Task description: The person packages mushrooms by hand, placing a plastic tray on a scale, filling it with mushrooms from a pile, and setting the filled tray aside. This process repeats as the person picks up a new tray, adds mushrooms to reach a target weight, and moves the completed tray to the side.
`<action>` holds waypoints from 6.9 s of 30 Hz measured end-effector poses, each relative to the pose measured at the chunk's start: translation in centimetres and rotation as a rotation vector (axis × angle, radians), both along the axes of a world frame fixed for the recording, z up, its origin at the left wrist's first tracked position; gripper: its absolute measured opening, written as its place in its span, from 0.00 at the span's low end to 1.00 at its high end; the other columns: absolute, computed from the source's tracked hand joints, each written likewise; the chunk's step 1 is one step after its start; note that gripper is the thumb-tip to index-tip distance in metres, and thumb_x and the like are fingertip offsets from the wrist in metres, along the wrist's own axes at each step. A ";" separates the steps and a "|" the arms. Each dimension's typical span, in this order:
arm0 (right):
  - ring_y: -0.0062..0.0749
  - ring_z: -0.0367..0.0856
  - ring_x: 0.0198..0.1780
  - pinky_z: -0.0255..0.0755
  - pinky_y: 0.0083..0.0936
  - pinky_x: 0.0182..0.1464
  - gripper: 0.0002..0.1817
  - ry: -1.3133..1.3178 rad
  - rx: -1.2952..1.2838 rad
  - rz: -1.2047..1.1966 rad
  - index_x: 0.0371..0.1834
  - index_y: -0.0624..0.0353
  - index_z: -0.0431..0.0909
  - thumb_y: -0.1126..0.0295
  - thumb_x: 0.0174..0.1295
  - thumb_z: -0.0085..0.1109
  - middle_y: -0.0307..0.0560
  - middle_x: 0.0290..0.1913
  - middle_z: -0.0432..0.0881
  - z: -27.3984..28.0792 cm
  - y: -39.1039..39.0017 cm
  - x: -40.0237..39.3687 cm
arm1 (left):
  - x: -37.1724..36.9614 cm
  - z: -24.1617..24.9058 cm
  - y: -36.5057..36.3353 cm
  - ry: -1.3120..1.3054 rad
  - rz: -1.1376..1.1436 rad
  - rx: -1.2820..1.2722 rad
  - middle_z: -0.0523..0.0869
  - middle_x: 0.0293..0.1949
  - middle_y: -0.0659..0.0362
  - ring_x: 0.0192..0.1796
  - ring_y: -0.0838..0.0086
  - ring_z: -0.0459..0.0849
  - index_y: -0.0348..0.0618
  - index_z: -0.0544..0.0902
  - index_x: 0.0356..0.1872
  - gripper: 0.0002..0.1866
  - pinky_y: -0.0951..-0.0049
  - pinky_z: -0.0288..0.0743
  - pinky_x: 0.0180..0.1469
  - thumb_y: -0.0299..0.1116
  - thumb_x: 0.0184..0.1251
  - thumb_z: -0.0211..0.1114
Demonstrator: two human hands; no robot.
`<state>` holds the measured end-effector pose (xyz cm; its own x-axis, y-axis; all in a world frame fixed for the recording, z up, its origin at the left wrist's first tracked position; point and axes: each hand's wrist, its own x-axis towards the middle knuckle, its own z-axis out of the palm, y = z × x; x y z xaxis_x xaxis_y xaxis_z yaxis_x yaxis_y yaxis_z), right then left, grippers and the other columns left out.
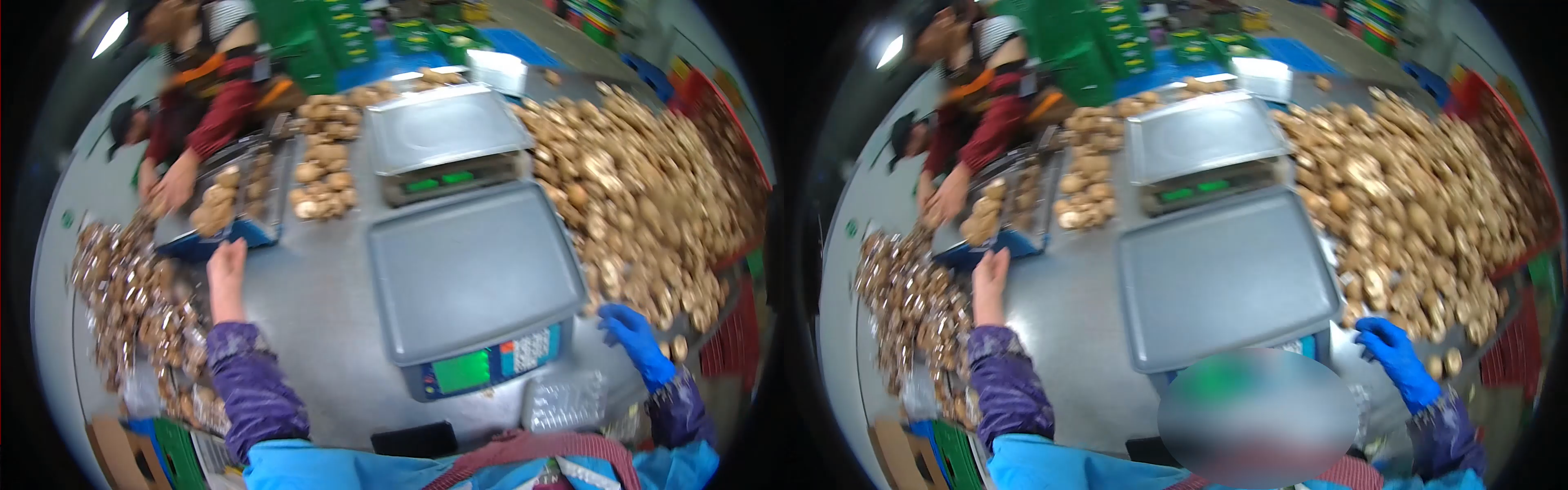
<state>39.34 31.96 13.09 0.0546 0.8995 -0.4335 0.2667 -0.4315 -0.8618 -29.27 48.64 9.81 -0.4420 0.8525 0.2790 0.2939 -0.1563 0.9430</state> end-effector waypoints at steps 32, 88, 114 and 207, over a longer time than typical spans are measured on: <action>0.24 0.76 0.39 0.71 0.21 0.40 0.16 -0.053 0.284 -0.469 0.44 0.63 0.75 0.71 0.52 0.62 0.44 0.37 0.79 -16.8 -10.4 29.2 | 29.0 10.3 -7.0 -0.488 -0.313 -0.377 0.78 0.47 0.62 0.40 0.78 0.79 0.46 0.68 0.57 0.22 0.79 0.75 0.43 0.27 0.61 0.58; 0.59 0.74 0.45 0.69 0.42 0.47 0.27 -0.601 0.122 -0.926 0.53 0.61 0.63 0.55 0.55 0.51 0.64 0.43 0.76 -13.8 -18.6 34.7 | 56.5 0.0 -17.5 -0.483 -0.925 -1.069 0.80 0.40 0.56 0.37 0.71 0.80 0.39 0.71 0.49 0.14 0.74 0.77 0.39 0.26 0.62 0.56; 0.39 0.79 0.24 0.71 0.33 0.25 0.03 -1.445 0.173 0.181 0.18 0.51 0.78 0.69 0.43 0.55 0.45 0.21 0.78 -6.5 -12.8 26.9 | 52.8 -1.6 -20.2 -0.644 -0.911 -1.074 0.79 0.41 0.56 0.37 0.71 0.81 0.40 0.71 0.50 0.14 0.75 0.77 0.41 0.26 0.63 0.56; 0.22 0.76 0.40 0.69 0.19 0.44 0.12 -0.295 0.219 -0.068 0.42 0.62 0.75 0.68 0.59 0.55 0.42 0.37 0.79 -9.6 1.6 9.8 | 26.8 5.0 -13.3 -0.309 -0.341 -0.483 0.72 0.48 0.50 0.39 0.71 0.80 0.33 0.63 0.58 0.23 0.79 0.79 0.41 0.21 0.59 0.50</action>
